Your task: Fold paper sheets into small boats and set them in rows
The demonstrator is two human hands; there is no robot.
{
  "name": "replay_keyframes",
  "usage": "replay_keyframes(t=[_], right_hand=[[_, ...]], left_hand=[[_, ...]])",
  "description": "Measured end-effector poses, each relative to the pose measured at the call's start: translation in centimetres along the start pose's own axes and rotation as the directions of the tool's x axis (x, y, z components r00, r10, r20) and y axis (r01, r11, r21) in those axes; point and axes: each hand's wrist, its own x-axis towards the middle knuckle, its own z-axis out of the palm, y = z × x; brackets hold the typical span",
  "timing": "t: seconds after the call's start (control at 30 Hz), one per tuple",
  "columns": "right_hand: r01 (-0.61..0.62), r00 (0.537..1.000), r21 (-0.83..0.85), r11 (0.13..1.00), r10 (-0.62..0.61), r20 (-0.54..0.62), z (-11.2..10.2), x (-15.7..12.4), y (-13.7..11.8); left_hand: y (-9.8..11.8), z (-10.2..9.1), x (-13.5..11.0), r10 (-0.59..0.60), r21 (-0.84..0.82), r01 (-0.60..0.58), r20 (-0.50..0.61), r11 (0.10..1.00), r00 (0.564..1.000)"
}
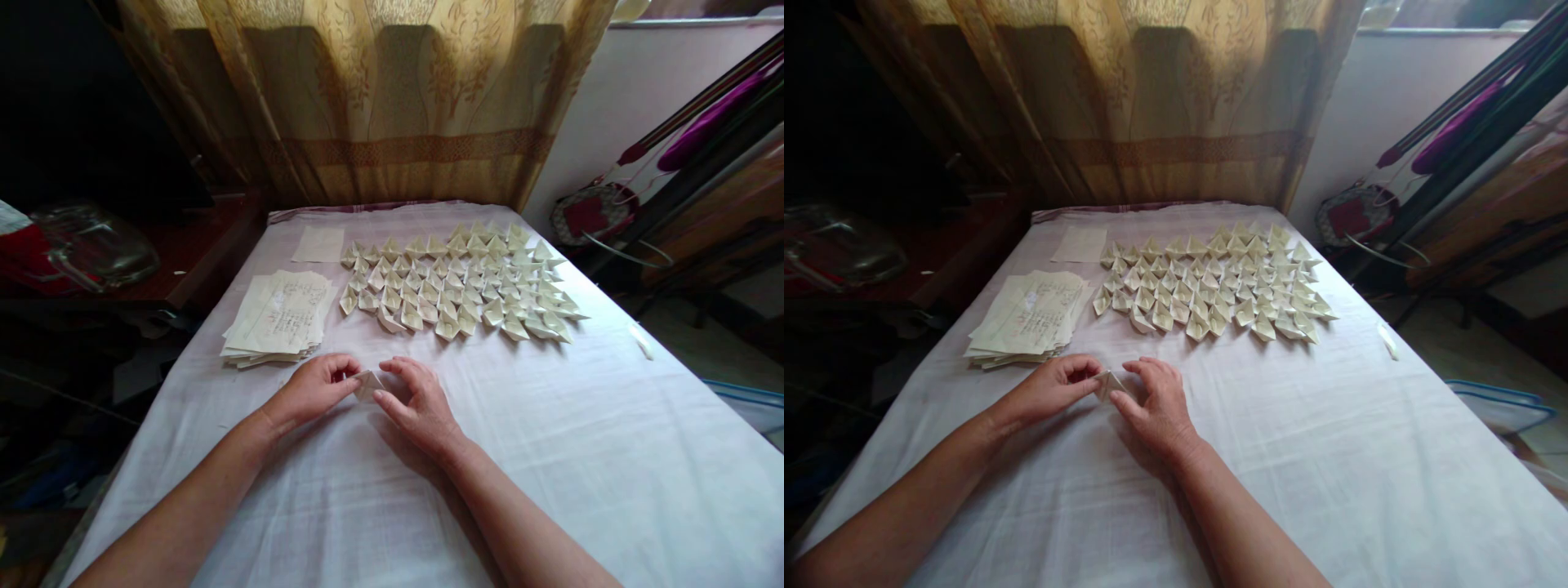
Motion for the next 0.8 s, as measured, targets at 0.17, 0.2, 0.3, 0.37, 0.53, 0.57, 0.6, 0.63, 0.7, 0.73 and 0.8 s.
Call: replay_keyframes(t=[0.17,0.2,0.3,0.37,0.53,0.57,0.6,0.63,0.7,0.73,0.8], right_hand=[[0.002,1.000,0.106,0.994,-0.005,0.024,0.1,-0.1,-0.9],[0.021,1.000,0.123,0.992,-0.023,0.016,0.2,-0.2,-1.0],[0.132,0.991,0.060,0.989,-0.131,-0.029,0.2,-0.2,-1.2],[0.220,0.973,-0.081,0.972,-0.224,-0.048,-0.1,-0.1,-1.2],[0.386,0.920,-0.297,0.873,-0.390,0.046,-0.7,0.0,-1.6],[0.396,0.917,-0.316,0.862,-0.393,0.076,-0.7,0.0,-1.7],[0.398,0.917,-0.329,0.856,-0.386,0.105,-0.7,-0.2,-1.9],[0.395,0.919,-0.337,0.855,-0.373,0.132,-0.6,-0.4,-2.0],[0.379,0.924,-0.335,0.862,-0.337,0.178,-0.6,-1.1,-2.1],[0.369,0.927,-0.327,0.870,-0.321,0.192,-0.5,-1.4,-2.1],[0.347,0.934,-0.300,0.888,-0.298,0.199,-0.6,-2.1,-2.1]], left_hand=[[-0.3,2.0,-1.0,-0.003,-0.257,-0.026,-0.111,0.966,0.994],[-0.3,2.3,-1.2,0.013,-0.210,-0.040,-0.130,0.977,0.991],[-0.1,2.9,-1.9,0.157,0.071,-0.143,-0.260,0.987,0.953],[0.0,2.9,-2.4,0.316,0.290,-0.220,-0.341,0.931,0.886],[-0.3,3.0,-3.8,0.522,0.626,-0.273,-0.255,0.731,0.814],[-0.5,3.0,-4.1,0.531,0.651,-0.277,-0.229,0.707,0.816],[-0.7,3.1,-4.3,0.537,0.668,-0.281,-0.210,0.689,0.817],[-0.8,3.2,-4.5,0.541,0.677,-0.287,-0.195,0.678,0.818],[-1.2,3.5,-4.9,0.541,0.681,-0.297,-0.173,0.669,0.823],[-1.4,3.7,-5.0,0.536,0.678,-0.299,-0.166,0.672,0.828],[-1.7,3.9,-5.2,0.519,0.665,-0.297,-0.160,0.685,0.839]])
